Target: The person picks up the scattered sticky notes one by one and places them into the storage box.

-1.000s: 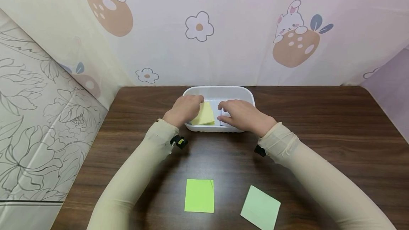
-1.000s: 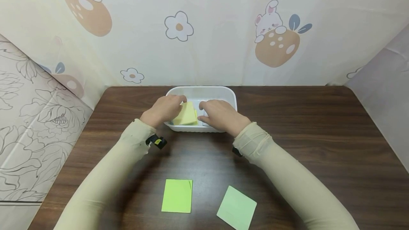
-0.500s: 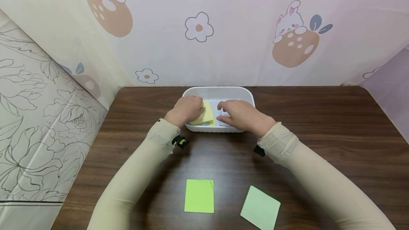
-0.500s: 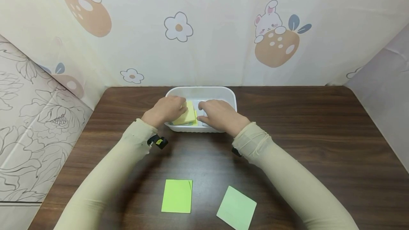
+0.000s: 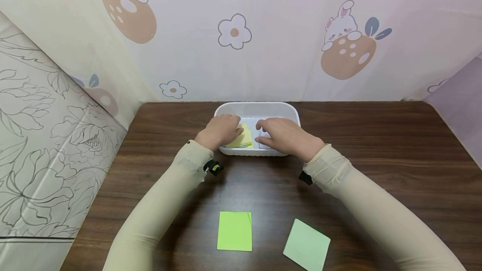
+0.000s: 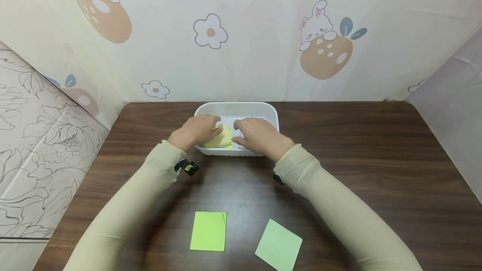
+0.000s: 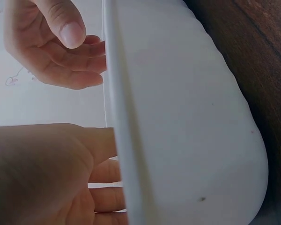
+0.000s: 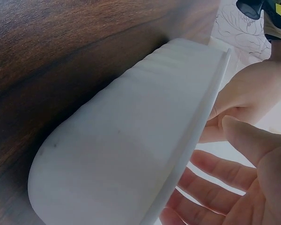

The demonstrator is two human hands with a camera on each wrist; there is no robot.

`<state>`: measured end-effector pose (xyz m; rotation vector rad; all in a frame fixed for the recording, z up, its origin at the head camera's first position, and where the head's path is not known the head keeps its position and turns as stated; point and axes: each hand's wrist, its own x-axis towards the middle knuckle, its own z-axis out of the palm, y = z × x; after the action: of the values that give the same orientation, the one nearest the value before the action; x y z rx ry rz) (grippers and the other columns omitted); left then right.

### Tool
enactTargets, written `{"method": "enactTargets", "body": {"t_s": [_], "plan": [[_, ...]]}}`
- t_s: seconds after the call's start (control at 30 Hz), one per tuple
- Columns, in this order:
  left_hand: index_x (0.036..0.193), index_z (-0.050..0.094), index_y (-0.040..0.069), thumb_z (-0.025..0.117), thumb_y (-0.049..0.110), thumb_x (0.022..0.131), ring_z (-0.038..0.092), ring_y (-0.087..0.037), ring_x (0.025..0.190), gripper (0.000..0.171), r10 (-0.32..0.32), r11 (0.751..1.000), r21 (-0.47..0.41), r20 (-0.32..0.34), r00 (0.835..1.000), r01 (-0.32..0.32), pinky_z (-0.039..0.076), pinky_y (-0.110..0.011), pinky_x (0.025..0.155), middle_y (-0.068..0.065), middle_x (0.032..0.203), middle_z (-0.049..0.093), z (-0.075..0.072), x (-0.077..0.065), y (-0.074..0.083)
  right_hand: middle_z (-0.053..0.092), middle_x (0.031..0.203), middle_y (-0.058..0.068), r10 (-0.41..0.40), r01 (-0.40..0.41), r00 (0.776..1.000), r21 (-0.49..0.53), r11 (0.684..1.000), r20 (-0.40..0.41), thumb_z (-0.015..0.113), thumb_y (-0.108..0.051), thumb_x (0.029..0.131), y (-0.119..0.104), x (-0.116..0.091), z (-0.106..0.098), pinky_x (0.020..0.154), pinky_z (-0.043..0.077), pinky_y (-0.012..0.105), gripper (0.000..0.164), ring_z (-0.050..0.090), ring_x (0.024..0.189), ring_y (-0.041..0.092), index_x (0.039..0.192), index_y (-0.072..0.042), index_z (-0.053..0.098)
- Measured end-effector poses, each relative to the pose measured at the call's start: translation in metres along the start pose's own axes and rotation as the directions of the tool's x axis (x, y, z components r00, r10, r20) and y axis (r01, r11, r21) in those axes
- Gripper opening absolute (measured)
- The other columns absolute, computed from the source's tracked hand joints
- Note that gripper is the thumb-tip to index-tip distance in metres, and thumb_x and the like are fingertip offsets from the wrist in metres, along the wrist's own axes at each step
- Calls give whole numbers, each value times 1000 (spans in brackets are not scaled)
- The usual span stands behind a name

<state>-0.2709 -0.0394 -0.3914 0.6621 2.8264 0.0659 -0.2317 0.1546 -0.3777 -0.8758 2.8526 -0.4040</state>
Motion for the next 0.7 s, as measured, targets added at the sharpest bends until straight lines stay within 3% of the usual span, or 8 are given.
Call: {"method": "enactTargets", "body": {"t_s": [0.7], "plan": [[102, 60, 9, 46, 32, 96, 55, -19, 78, 27, 40, 999, 15, -58, 998, -39, 45, -38, 71, -5, 88, 62, -8, -7, 5, 67, 102, 9, 15, -15, 1000, 10, 1000, 1, 60, -34, 89, -1, -3, -3, 81, 48, 39, 40, 61, 91, 21, 116, -5, 63]]}}
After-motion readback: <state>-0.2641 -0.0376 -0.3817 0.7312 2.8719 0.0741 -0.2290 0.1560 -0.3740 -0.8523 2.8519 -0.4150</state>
